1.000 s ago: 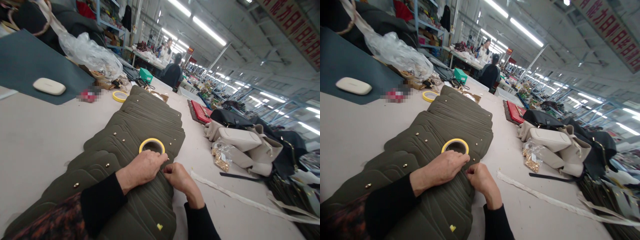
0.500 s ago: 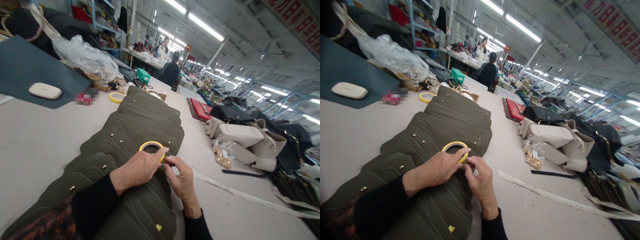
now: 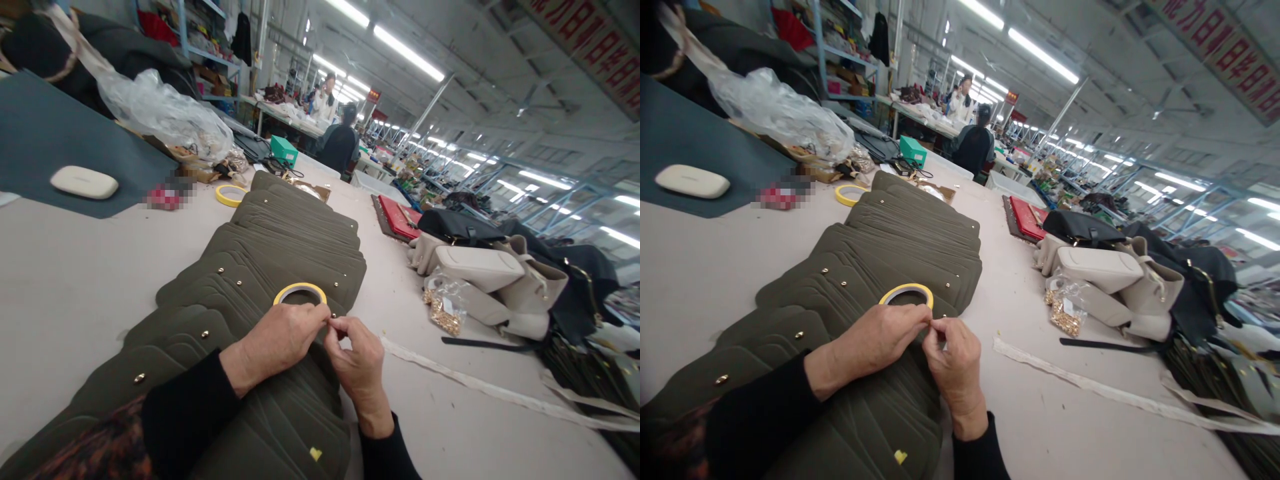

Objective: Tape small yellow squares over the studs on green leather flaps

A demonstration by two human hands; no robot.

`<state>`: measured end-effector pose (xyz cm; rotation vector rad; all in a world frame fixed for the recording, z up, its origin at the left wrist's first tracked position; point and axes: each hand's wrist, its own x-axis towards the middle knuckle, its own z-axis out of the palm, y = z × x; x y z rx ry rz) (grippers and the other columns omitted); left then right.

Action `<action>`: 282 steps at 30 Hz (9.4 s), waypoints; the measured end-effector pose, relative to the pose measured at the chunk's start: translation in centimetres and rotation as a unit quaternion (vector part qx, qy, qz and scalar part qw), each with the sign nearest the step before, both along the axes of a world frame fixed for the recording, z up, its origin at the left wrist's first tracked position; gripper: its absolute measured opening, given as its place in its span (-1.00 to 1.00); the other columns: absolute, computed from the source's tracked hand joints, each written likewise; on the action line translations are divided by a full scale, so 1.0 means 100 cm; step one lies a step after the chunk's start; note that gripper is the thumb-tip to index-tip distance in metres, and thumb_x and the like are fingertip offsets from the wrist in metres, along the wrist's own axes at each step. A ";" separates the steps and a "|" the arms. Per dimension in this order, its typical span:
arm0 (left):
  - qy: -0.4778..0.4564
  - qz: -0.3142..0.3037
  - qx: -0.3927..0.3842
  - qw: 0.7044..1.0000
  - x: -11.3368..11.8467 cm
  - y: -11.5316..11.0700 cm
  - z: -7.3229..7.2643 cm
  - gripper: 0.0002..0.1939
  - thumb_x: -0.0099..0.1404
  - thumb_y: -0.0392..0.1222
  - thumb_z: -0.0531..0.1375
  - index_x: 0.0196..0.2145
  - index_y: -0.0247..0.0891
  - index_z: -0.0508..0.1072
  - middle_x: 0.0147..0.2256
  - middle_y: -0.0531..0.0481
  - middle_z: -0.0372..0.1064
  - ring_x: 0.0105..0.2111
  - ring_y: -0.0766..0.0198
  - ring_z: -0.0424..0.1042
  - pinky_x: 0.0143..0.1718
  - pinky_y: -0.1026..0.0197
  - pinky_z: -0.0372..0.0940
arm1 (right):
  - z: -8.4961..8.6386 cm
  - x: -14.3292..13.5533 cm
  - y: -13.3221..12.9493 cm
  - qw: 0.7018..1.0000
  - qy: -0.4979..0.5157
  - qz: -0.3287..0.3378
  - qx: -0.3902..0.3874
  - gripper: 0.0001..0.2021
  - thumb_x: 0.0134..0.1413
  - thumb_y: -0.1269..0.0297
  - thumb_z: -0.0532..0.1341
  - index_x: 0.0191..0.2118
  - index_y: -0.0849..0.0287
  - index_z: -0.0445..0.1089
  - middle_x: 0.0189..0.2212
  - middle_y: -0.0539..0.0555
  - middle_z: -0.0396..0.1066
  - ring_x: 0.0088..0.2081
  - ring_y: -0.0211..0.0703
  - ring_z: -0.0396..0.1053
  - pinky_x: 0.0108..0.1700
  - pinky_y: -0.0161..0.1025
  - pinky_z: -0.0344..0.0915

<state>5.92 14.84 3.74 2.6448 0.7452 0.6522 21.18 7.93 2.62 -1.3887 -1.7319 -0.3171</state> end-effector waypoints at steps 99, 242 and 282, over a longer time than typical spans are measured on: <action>-0.011 0.025 0.096 0.995 -0.002 -0.003 -0.001 -0.84 0.37 -0.34 -0.02 -0.32 -0.24 0.32 -0.41 0.04 0.33 -0.41 0.27 0.37 -0.42 0.27 0.20 | -0.007 0.001 0.009 0.918 0.347 -0.008 -0.190 -0.89 -0.03 0.30 0.23 -0.46 0.20 0.46 -0.62 -0.04 0.42 -0.59 -0.26 0.35 -0.48 -0.32 0.32; 0.149 0.082 0.036 0.985 0.008 0.005 -0.008 -0.86 0.36 -0.35 -0.01 -0.23 -0.25 0.34 -0.29 -0.07 0.39 -0.27 0.08 0.38 -0.30 0.06 0.34 | -0.025 0.029 0.041 0.975 0.148 -0.104 -0.133 -0.74 0.14 0.18 0.14 -0.12 0.22 0.39 -0.44 0.05 0.50 -0.42 -0.18 0.43 -0.32 -0.26 0.33; 0.125 0.357 0.051 0.924 -0.226 0.006 0.002 -0.47 0.42 -0.02 -0.03 0.23 -0.34 0.11 0.21 -0.27 0.11 0.23 0.08 0.08 0.22 0.00 0.04 | 0.009 -0.029 0.101 0.935 -0.245 -0.026 -0.253 -0.72 0.26 0.07 0.04 -0.13 0.16 0.32 -0.45 0.13 0.47 -0.39 0.02 0.46 -0.36 -0.17 0.23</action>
